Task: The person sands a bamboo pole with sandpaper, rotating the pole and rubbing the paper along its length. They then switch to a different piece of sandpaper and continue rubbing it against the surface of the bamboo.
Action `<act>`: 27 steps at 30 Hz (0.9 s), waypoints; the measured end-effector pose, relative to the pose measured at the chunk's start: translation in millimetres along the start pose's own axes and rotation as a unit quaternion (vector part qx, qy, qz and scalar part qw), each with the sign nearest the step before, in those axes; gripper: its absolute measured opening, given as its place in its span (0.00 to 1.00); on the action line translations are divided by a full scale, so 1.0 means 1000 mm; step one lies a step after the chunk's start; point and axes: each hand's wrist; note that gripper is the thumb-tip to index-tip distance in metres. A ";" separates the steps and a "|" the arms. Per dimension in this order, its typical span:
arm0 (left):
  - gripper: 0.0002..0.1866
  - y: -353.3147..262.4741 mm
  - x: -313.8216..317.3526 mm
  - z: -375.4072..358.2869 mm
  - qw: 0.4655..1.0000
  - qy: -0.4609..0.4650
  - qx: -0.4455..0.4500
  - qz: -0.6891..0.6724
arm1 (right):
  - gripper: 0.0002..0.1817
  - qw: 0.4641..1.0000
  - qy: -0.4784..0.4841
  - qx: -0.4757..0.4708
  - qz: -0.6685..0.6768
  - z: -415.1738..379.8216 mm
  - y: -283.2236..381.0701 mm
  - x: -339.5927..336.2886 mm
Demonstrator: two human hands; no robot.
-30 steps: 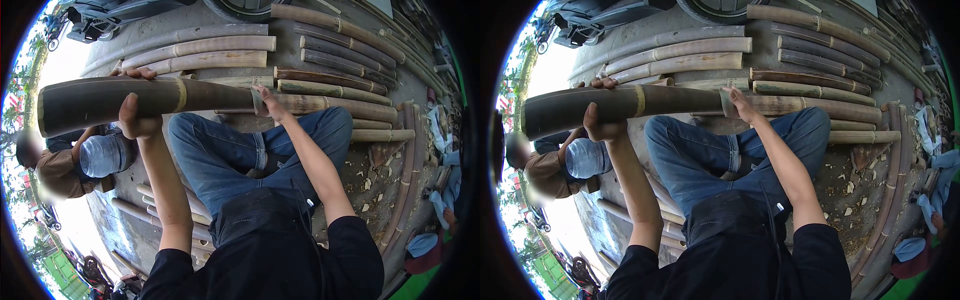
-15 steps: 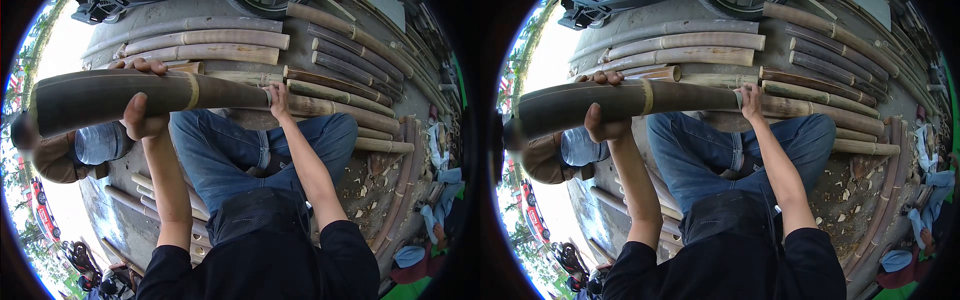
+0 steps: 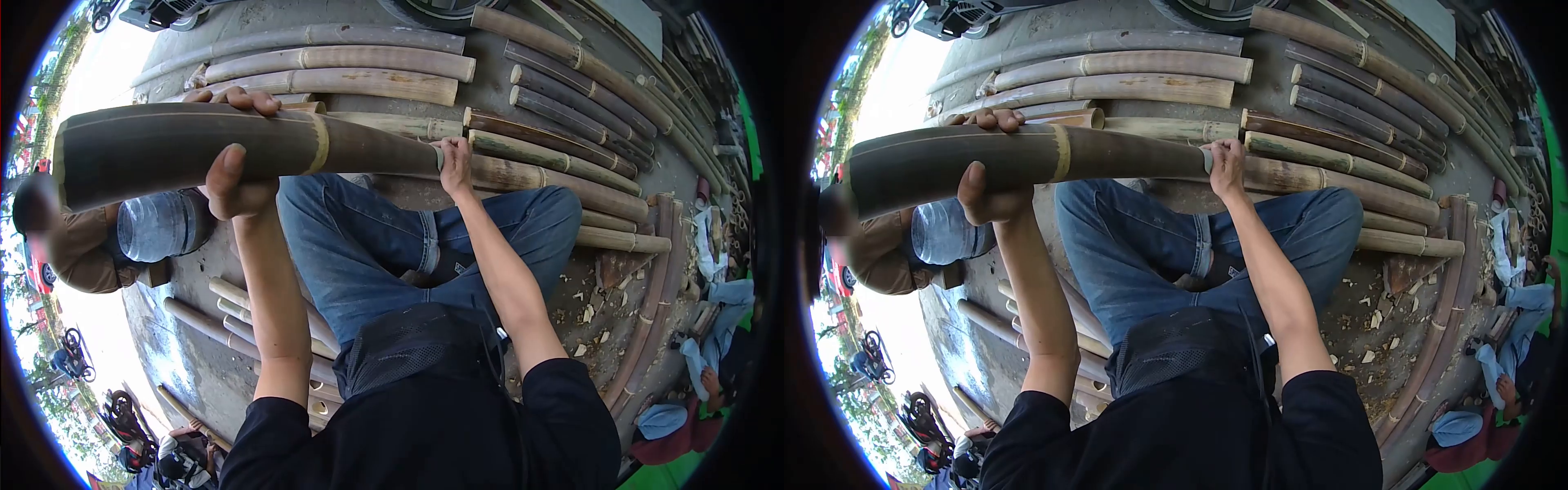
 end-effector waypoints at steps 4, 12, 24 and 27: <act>0.41 -0.001 0.017 0.002 1.000 -0.001 0.002 -0.004 | 0.27 0.993 0.039 0.030 0.107 0.045 0.133 0.005; 0.40 0.000 0.005 0.002 1.000 0.026 -0.001 0.000 | 0.31 0.999 0.036 -0.020 0.030 0.008 0.043 -0.005; 0.40 -0.001 -0.005 0.008 0.998 0.054 -0.003 0.016 | 0.24 0.979 0.155 -0.002 0.136 0.064 0.158 0.001; 0.41 -0.005 -0.021 0.003 0.998 0.057 -0.002 0.010 | 0.25 0.963 0.233 -0.050 0.124 0.063 0.074 0.007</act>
Point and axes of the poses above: each hand's wrist, its own z-axis towards the middle knuckle, its own x-axis out of the palm, y = z × x, and after that the axes turned 9 degrees about -x, right-handed
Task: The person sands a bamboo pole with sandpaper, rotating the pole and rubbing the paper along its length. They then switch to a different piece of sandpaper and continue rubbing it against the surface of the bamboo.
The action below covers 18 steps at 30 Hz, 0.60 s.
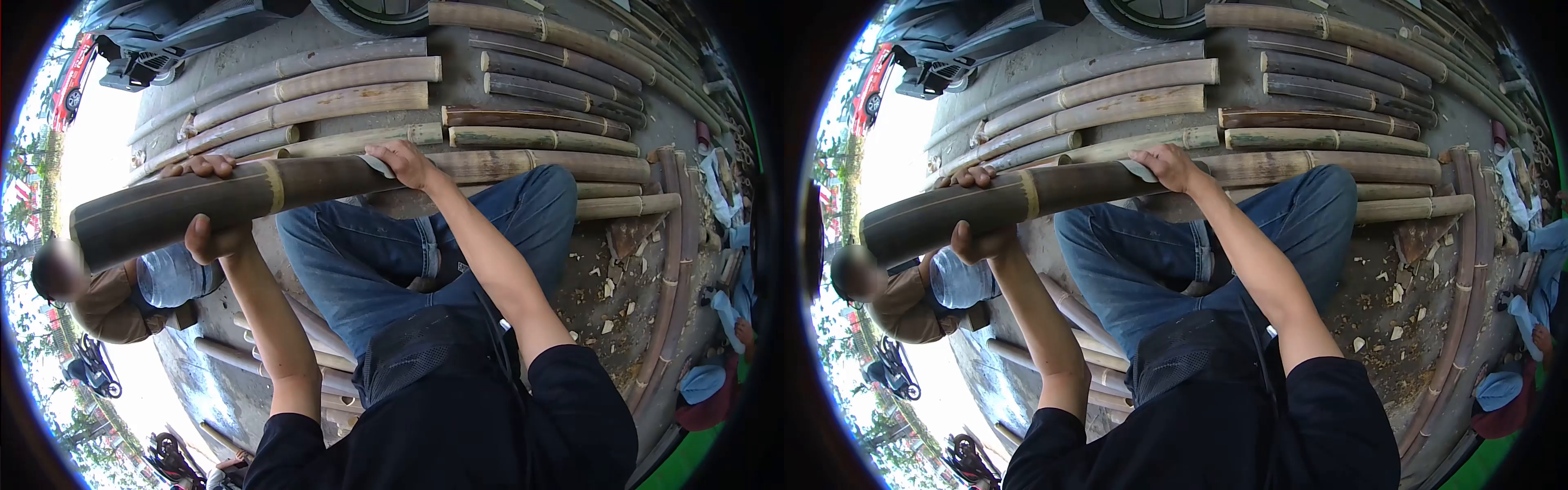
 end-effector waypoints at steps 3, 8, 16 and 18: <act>0.41 0.000 -0.007 -0.007 1.000 0.008 -0.001 -0.015 | 0.26 0.994 0.086 -0.054 -0.039 -0.042 -0.101 -0.012; 0.42 -0.009 -0.008 -0.009 0.999 -0.046 -0.013 0.016 | 0.35 0.965 0.137 0.210 0.069 -0.029 -0.049 -0.025; 0.44 -0.089 -0.028 0.033 0.991 0.017 0.008 -0.131 | 0.36 0.974 0.207 0.030 0.092 -0.033 0.056 -0.049; 0.44 -0.108 -0.046 0.053 0.989 0.011 0.018 -0.149 | 0.39 0.973 0.219 0.067 0.028 -0.030 0.088 -0.057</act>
Point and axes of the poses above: each hand's wrist, its own z-axis towards the middle knuckle, its own x-axis out of the palm, y = z × x, and after that the axes turned 9 degrees about -x, right-handed
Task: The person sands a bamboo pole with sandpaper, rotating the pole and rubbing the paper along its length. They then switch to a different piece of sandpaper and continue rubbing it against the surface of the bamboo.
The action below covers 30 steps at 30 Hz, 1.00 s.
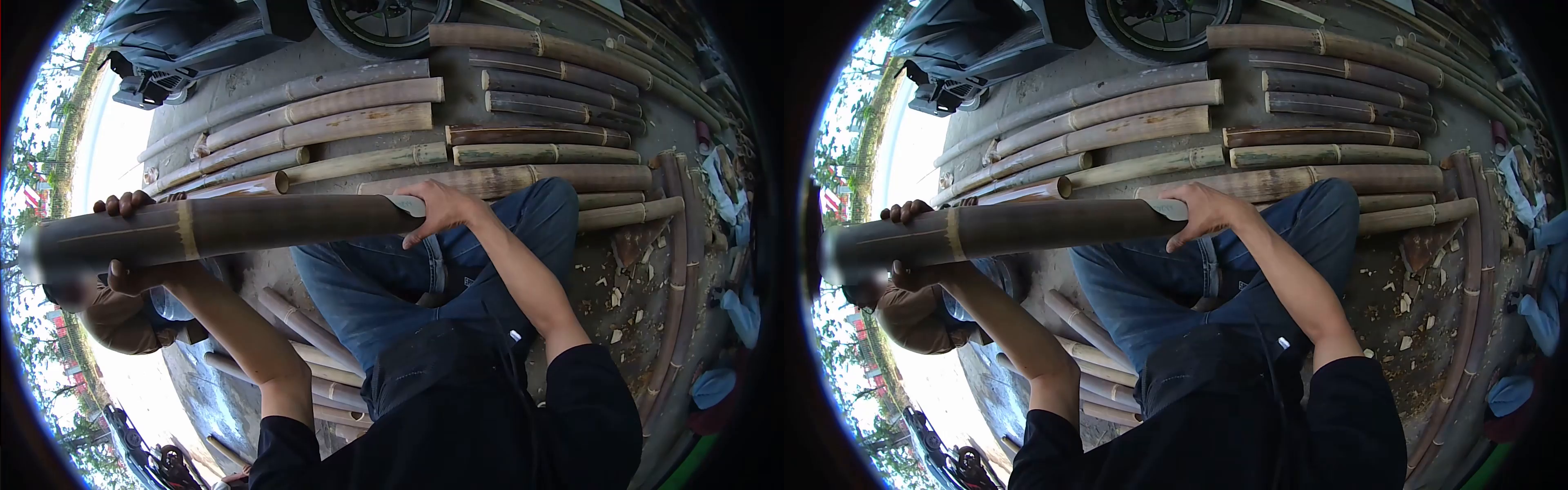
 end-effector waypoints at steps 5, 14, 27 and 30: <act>0.43 0.023 0.027 0.011 0.971 -0.208 0.007 0.121 | 0.35 0.981 -0.170 -0.052 -0.077 -0.008 0.030 0.017; 0.25 0.198 0.093 -0.088 0.927 -0.339 -0.153 -0.058 | 0.31 0.938 -0.297 -0.134 -0.117 -0.078 0.097 -0.013; 0.28 0.247 0.102 -0.094 0.885 -0.390 -0.200 -0.157 | 0.38 0.656 -0.429 -0.170 0.597 -0.088 0.136 0.006; 0.29 0.241 0.091 -0.089 0.881 -0.409 -0.174 -0.162 | 0.36 0.653 -0.470 -0.123 0.581 -0.078 0.152 0.017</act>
Point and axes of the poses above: each hand's wrist, its own z-axis towards the middle knuckle, its own x-axis out of the palm, y = z × x, and after that the axes turned 9 degrees about -x, right-handed
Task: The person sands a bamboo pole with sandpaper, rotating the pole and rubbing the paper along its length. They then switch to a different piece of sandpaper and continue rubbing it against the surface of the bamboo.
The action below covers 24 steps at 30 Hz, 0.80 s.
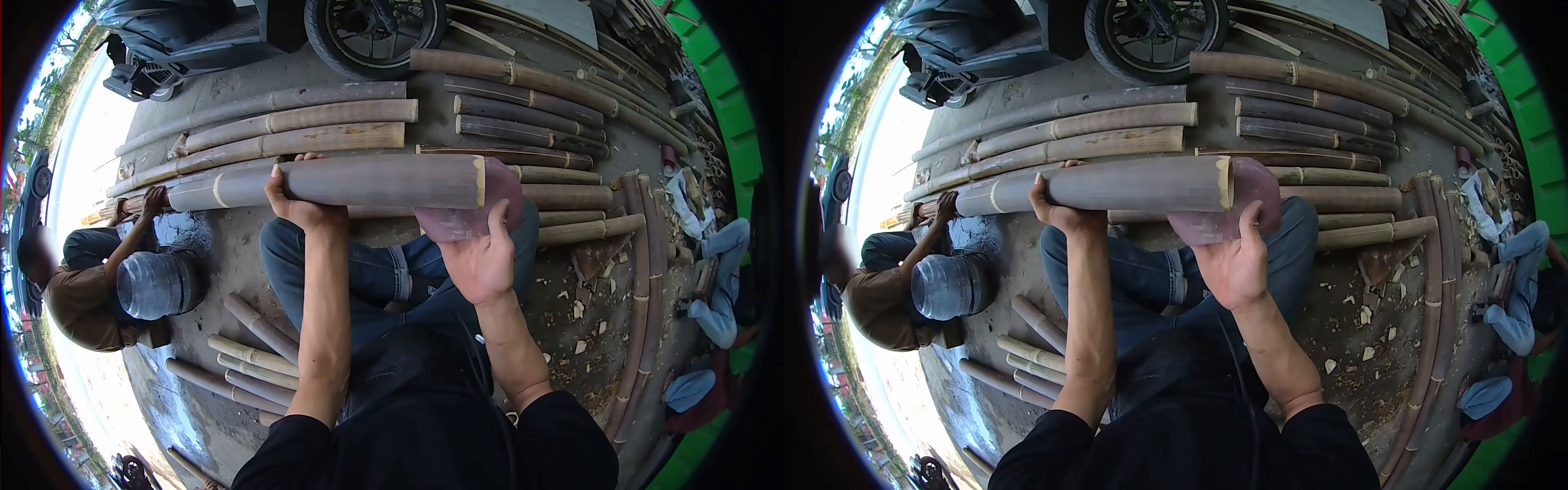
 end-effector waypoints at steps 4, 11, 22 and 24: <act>0.29 0.000 0.003 -0.006 0.997 0.017 0.043 0.061 | 0.35 0.999 -0.025 0.032 0.014 0.025 0.000 -0.027; 0.29 -0.009 0.007 -0.001 0.989 0.012 0.123 0.086 | 0.32 0.999 -0.020 0.038 0.026 0.029 -0.018 -0.026; 0.21 -0.004 -0.008 -0.018 0.980 -0.099 0.119 0.128 | 0.32 0.660 0.055 -0.282 -0.694 0.056 -0.038 -0.028; 0.19 -0.008 -0.005 -0.012 0.980 -0.127 0.117 0.102 | 0.29 0.553 0.129 -0.396 -0.721 0.066 -0.042 -0.044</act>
Point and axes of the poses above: each hand's wrist, its own z-axis towards the middle knuckle, its own x-axis out of the palm, y = z × x, and after that the axes turned 9 degrees about -x, right-handed
